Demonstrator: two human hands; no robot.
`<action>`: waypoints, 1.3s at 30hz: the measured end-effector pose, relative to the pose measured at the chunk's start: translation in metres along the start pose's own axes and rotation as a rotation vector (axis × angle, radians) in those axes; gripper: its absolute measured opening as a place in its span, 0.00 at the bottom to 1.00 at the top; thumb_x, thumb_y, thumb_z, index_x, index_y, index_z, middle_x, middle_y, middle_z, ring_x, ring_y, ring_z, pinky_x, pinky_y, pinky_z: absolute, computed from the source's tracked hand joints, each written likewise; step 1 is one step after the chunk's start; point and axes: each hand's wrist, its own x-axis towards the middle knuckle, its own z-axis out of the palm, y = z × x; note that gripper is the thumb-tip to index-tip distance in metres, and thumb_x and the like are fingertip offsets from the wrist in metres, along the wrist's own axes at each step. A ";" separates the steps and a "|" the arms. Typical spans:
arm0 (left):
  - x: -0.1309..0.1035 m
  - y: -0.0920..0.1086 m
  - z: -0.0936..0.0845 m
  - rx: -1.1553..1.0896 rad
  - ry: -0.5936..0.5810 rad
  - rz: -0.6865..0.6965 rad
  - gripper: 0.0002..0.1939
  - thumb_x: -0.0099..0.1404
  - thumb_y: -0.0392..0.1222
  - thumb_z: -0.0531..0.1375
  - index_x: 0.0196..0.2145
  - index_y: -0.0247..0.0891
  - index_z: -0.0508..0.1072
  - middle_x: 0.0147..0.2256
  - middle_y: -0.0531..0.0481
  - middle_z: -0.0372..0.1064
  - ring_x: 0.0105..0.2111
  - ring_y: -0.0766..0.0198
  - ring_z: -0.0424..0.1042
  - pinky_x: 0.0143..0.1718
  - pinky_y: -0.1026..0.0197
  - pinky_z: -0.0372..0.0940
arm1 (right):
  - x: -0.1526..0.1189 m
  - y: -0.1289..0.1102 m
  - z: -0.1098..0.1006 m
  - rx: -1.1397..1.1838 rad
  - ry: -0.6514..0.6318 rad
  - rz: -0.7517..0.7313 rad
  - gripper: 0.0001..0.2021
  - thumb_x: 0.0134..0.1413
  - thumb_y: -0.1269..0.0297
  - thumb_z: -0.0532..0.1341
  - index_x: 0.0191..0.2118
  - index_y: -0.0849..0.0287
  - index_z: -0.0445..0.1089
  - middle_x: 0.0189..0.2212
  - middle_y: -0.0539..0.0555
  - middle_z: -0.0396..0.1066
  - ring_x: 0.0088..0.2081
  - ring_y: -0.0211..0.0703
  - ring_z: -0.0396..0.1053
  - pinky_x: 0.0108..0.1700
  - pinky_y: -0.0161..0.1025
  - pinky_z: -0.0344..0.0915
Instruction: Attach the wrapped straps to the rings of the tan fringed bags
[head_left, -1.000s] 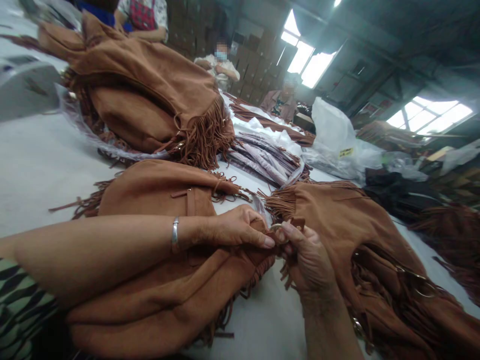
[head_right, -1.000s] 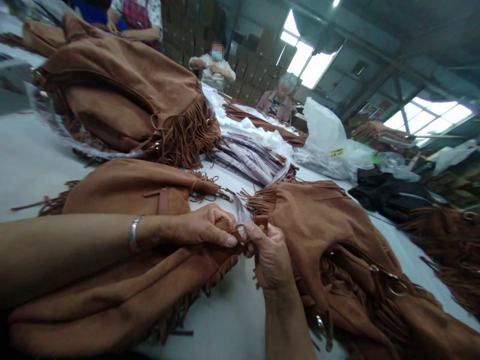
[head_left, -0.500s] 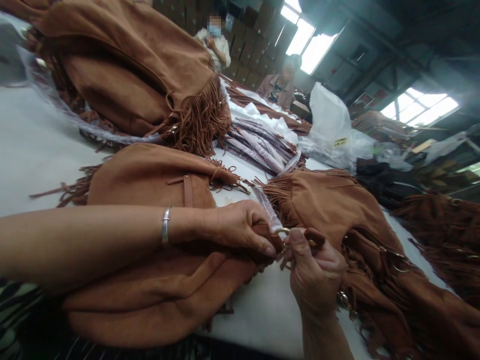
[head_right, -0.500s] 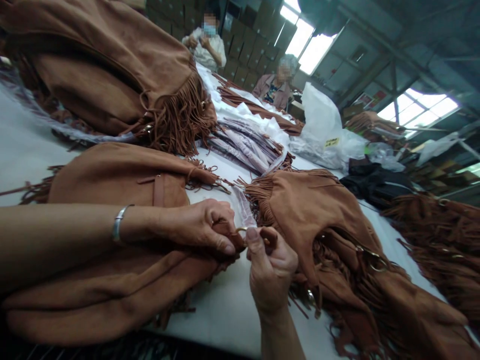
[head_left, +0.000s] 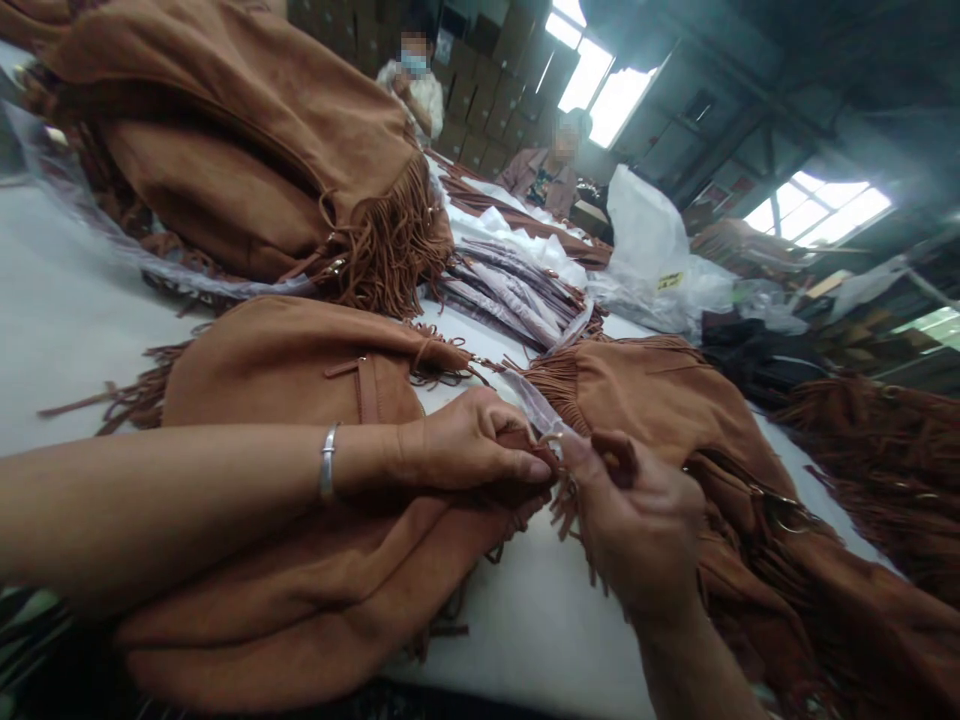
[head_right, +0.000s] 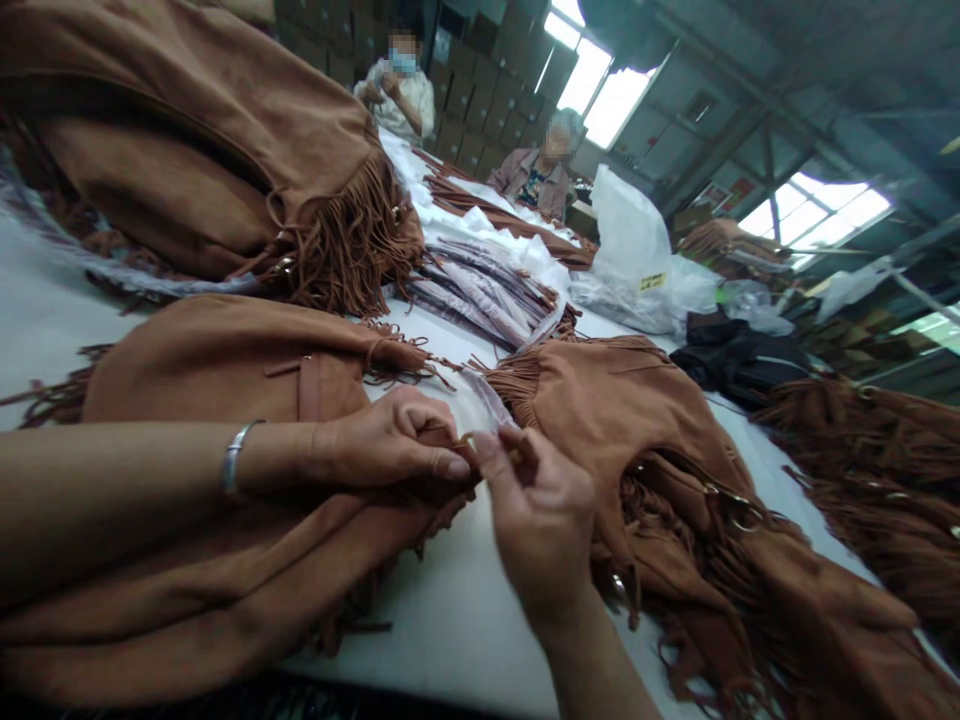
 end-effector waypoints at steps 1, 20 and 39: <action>0.000 0.000 0.001 -0.050 0.027 -0.085 0.17 0.57 0.48 0.61 0.19 0.32 0.65 0.17 0.57 0.55 0.19 0.73 0.56 0.20 0.70 0.53 | -0.006 -0.004 0.000 -0.209 0.099 -0.246 0.08 0.53 0.65 0.62 0.25 0.61 0.67 0.17 0.50 0.65 0.20 0.36 0.61 0.24 0.34 0.57; -0.003 0.019 0.001 0.295 -0.124 0.108 0.09 0.57 0.40 0.58 0.24 0.32 0.70 0.24 0.49 0.66 0.27 0.66 0.64 0.32 0.64 0.61 | 0.006 0.012 0.002 0.274 -0.150 0.291 0.15 0.52 0.53 0.61 0.25 0.61 0.67 0.14 0.45 0.60 0.15 0.32 0.56 0.17 0.31 0.54; 0.007 0.007 -0.007 -0.858 -0.245 -0.414 0.21 0.61 0.56 0.56 0.35 0.33 0.74 0.36 0.47 0.73 0.39 0.63 0.70 0.46 0.61 0.63 | 0.035 -0.008 -0.017 0.095 -0.331 -0.183 0.09 0.52 0.64 0.62 0.24 0.61 0.69 0.20 0.49 0.66 0.24 0.35 0.64 0.27 0.32 0.60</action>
